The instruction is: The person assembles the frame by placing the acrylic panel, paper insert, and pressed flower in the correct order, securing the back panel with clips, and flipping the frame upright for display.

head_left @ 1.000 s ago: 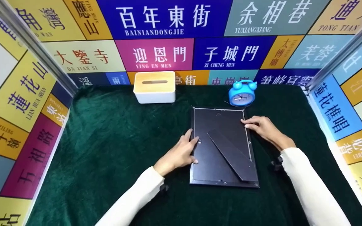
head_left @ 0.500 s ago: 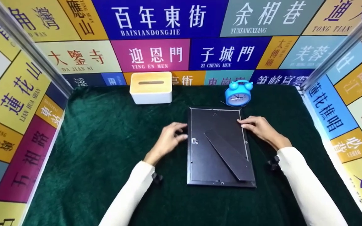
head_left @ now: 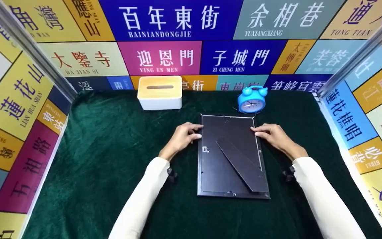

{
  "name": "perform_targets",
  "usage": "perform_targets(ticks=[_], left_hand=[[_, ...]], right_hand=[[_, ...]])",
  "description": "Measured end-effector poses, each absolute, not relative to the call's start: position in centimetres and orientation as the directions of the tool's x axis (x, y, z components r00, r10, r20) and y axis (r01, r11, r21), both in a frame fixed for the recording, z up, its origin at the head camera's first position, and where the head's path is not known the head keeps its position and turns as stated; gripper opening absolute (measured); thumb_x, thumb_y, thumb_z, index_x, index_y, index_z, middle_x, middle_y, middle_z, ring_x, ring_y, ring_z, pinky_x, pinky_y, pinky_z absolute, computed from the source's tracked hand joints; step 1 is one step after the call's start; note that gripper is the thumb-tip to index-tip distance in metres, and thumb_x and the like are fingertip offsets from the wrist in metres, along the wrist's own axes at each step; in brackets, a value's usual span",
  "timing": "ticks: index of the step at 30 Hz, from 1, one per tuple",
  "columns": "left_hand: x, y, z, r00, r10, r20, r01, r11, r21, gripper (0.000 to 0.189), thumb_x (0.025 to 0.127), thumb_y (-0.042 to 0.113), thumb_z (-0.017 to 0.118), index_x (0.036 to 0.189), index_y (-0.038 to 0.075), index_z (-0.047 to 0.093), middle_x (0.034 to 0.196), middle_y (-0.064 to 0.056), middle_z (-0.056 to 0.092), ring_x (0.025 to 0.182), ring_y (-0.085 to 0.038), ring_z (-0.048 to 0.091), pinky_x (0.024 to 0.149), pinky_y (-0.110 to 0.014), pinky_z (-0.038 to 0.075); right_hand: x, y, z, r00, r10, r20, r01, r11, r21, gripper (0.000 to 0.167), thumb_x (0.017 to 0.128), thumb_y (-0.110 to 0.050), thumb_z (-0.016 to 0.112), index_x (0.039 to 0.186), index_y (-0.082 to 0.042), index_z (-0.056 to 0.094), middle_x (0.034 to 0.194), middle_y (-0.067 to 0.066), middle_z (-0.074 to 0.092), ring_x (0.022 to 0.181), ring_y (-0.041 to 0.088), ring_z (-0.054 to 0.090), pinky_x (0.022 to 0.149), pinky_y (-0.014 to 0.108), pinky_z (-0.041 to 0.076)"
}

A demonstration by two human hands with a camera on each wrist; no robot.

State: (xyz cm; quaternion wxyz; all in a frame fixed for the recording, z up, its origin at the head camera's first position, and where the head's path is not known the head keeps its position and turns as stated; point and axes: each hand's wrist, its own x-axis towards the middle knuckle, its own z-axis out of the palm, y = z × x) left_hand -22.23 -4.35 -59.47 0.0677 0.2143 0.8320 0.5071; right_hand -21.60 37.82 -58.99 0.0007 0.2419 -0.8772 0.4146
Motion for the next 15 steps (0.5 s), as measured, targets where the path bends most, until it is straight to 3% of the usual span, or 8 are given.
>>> perform_targets(ticks=[8,15], left_hand=[[-22.74,-4.19,-59.78,-0.892,0.445,0.077,0.296,0.447,0.844,0.036,0.100,0.010,0.081,0.136,0.006,0.079,0.118,-0.019,0.069,0.098,-0.025,0.069,0.092,-0.035,0.057],[-22.88,-3.84,-60.01,-0.904,0.420,0.077,0.287,0.464,0.838,0.037,0.098,0.011,0.085,0.135,0.007,0.080,0.114,-0.016,0.069,0.090,-0.018,0.064,0.086,-0.031,0.055]], right_hand=[[-21.52,37.68,-59.09,-0.881,-0.427,0.205,-0.426,0.526,-0.736,0.028,0.099,0.007,0.074,0.127,0.006,0.079,0.113,0.024,0.079,0.099,0.008,0.066,0.087,0.006,0.047],[-21.50,37.73,-58.95,-0.881,-0.425,0.206,-0.427,0.531,-0.732,0.028,0.100,0.005,0.074,0.127,0.004,0.079,0.114,0.021,0.080,0.100,0.009,0.066,0.089,0.005,0.046]])
